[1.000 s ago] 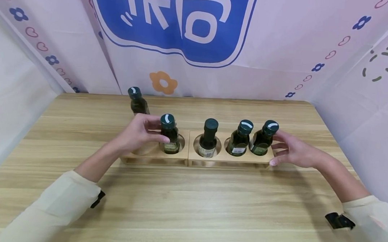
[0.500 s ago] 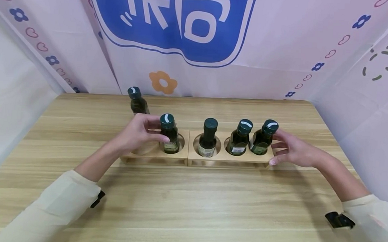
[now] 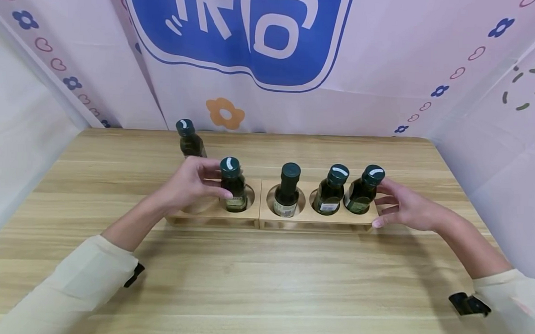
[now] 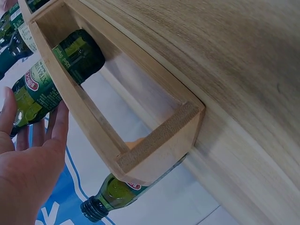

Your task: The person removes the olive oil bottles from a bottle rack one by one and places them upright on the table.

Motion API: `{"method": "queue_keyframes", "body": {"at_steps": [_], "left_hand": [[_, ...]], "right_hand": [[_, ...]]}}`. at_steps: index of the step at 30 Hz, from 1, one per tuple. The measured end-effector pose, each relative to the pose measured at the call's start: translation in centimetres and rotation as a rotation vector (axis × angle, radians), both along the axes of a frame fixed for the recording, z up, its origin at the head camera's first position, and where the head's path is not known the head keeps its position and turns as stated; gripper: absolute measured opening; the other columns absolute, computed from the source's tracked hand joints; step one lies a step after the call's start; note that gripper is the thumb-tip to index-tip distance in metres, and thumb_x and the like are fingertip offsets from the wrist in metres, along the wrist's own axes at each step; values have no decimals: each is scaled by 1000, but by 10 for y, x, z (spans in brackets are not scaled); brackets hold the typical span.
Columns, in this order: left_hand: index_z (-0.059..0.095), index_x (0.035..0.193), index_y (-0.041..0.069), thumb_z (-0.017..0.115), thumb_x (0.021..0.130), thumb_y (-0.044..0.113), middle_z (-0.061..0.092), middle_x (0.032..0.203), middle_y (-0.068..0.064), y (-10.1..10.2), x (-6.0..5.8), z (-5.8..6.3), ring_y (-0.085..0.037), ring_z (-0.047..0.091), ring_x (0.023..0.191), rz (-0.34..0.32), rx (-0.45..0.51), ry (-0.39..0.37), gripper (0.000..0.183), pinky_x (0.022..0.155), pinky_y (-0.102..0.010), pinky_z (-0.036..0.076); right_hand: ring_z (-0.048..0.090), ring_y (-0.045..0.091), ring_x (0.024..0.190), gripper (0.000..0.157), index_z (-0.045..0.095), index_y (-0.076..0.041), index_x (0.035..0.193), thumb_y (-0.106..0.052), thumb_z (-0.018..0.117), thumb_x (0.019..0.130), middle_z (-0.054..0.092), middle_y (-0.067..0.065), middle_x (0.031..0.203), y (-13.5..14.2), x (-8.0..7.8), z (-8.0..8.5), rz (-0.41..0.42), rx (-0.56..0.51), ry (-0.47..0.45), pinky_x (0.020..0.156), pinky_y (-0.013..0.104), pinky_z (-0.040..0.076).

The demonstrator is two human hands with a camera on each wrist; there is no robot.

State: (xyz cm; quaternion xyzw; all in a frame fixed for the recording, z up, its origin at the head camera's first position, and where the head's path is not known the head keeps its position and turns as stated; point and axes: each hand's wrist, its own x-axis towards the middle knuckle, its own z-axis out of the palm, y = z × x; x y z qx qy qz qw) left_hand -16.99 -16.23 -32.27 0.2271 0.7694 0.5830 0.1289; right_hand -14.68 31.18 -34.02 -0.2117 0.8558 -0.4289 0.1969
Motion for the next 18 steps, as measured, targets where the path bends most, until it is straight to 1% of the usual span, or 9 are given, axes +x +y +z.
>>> {"method": "queue_keyframes", "body": {"at_steps": [8, 14, 18], "left_hand": [[68, 123, -12, 79, 82, -15, 72, 119, -25, 1, 0, -1, -24, 73, 111, 4, 11, 8, 43, 91, -34, 61], [68, 123, -12, 79, 83, -15, 72, 119, -25, 1, 0, -1, -32, 71, 115, 14, -6, 32, 42, 91, -33, 61], [69, 124, -11, 79, 83, -14, 73, 119, -25, 2, 1, -1, -34, 70, 116, 25, -19, 37, 42, 90, -32, 61]], "right_hand": [[50, 59, 130, 85, 33, 10, 151, -1, 84, 84, 41, 38, 151, 0, 1, 1, -1, -5, 0, 101, 53, 55], [50, 59, 130, 85, 32, 10, 151, -2, 84, 85, 41, 38, 151, 0, 1, 1, -2, -1, 1, 101, 53, 55], [50, 59, 130, 86, 32, 10, 152, -3, 84, 85, 40, 38, 152, 0, 1, 0, -4, 6, -1, 101, 53, 54]]}}
